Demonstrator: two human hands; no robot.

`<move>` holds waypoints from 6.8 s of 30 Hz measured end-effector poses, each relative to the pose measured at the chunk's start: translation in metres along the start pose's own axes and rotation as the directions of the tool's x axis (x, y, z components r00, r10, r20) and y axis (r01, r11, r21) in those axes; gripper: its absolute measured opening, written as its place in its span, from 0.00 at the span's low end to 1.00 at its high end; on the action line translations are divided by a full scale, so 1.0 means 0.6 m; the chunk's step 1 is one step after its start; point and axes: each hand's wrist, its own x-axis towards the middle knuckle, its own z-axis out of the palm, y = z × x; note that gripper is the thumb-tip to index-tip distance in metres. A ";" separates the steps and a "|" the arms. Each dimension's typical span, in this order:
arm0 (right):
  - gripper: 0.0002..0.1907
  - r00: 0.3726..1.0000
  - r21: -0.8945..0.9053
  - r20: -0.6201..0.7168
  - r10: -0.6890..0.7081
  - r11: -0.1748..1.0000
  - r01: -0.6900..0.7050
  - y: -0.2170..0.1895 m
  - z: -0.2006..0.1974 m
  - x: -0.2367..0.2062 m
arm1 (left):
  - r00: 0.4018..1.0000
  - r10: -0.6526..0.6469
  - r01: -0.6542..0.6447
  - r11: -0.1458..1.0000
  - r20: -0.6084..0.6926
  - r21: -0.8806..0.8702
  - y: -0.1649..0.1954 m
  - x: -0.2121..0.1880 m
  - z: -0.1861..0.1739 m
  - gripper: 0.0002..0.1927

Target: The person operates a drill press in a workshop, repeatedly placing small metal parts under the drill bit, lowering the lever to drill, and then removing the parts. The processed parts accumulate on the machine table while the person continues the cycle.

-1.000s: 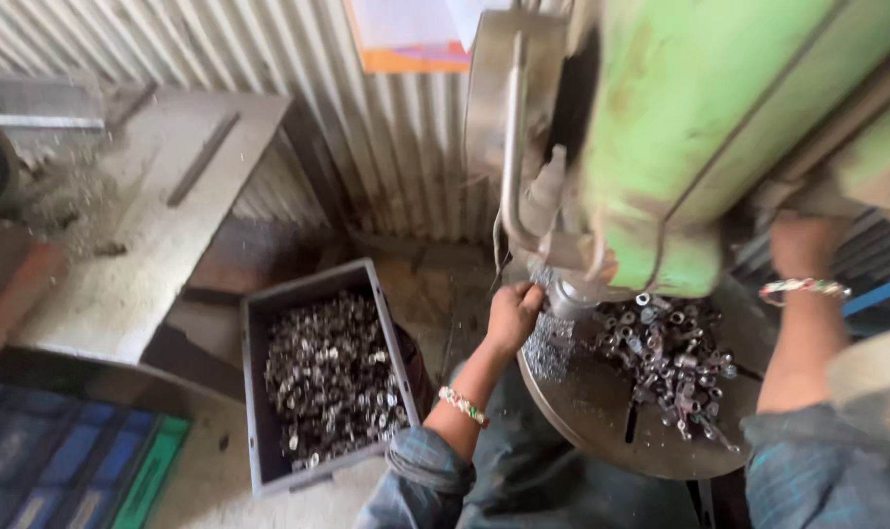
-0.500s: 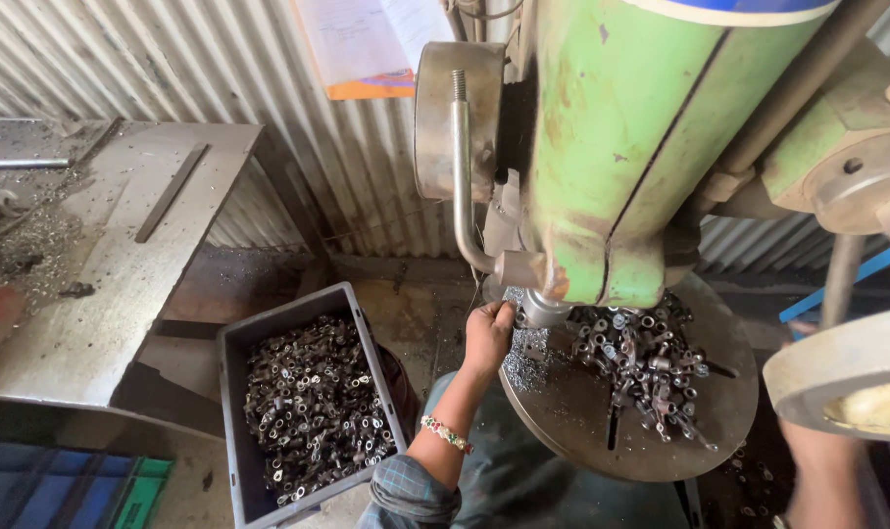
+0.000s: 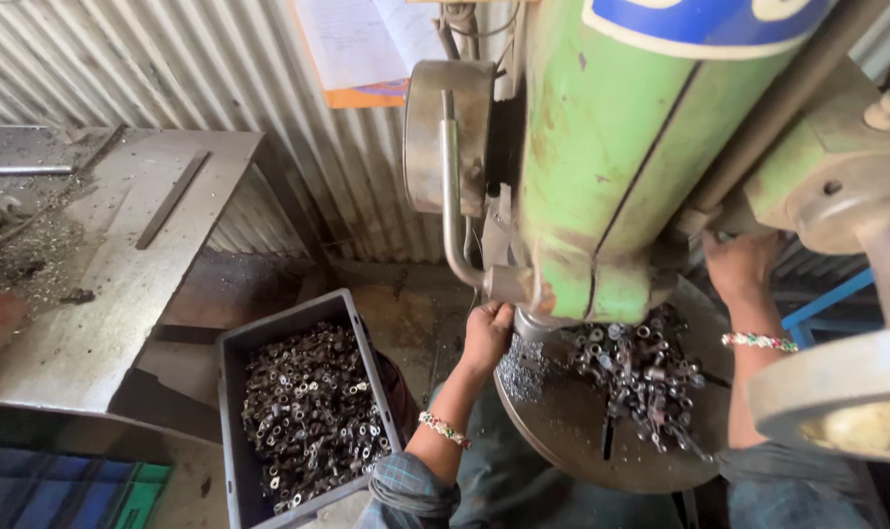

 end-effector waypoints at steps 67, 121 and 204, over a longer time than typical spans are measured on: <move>0.21 0.930 -0.098 0.204 0.305 0.952 -0.291 0.069 -0.110 -0.311 | 0.848 0.359 -0.515 0.381 0.390 0.768 -0.097 -0.216 0.161 0.17; 0.22 0.912 0.178 0.059 0.406 0.895 -0.410 0.029 -0.137 -0.271 | 0.961 0.229 -0.246 0.965 -0.158 -0.096 -0.005 -0.115 0.011 0.07; 0.17 0.946 0.195 0.144 0.290 0.929 -0.315 0.050 -0.142 -0.275 | 0.972 0.185 -0.223 0.917 0.142 0.330 -0.046 -0.255 0.070 0.07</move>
